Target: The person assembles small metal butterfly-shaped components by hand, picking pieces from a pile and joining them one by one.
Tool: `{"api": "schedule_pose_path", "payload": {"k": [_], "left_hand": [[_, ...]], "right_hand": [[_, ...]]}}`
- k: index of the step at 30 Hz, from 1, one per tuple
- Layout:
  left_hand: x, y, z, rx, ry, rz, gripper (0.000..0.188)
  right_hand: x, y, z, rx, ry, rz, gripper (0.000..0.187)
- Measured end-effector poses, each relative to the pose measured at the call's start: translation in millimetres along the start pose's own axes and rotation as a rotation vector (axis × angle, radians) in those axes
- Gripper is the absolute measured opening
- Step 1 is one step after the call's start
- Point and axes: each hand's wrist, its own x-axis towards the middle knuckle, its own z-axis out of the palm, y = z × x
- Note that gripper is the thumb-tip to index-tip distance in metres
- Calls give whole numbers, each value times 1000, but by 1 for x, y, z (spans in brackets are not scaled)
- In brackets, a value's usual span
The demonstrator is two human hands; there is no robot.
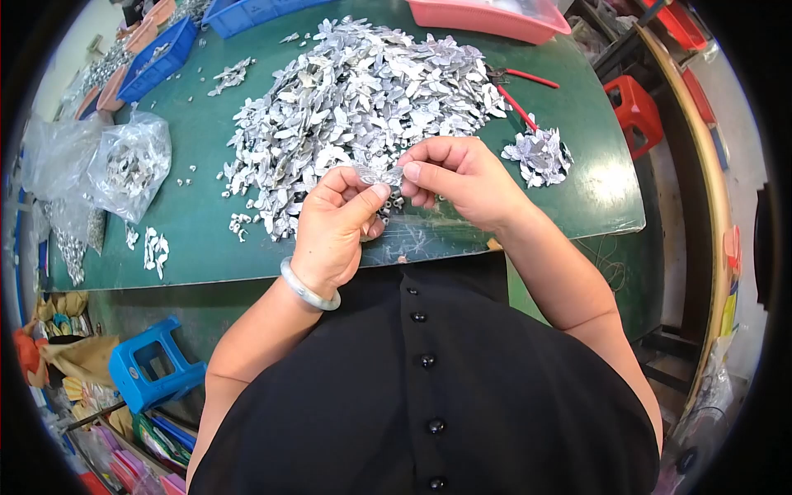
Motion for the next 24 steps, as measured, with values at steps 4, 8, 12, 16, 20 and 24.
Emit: {"api": "schedule_pose_path", "payload": {"k": [4,8,12,16,20,24], "left_hand": [[-1,-2,1,-1,3,-14,14],[-1,-3,2,12,14,-17,15],[-1,-4,2,11,16,-5,16],[-1,-6,1,11,-3,13,16],[-2,-3,3,15,-20,-9,15],[-7,6,2,-122,-85,-76,26]], "right_hand": [[0,0,-1,-23,13,28,13],[-1,0,0,-15,28,37,13],[-1,-1,0,-12,30,46,13],[-1,0,1,-1,30,34,12],[-2,-2,3,25,45,0,10],[-3,1,4,-4,58,-96,9]]}}
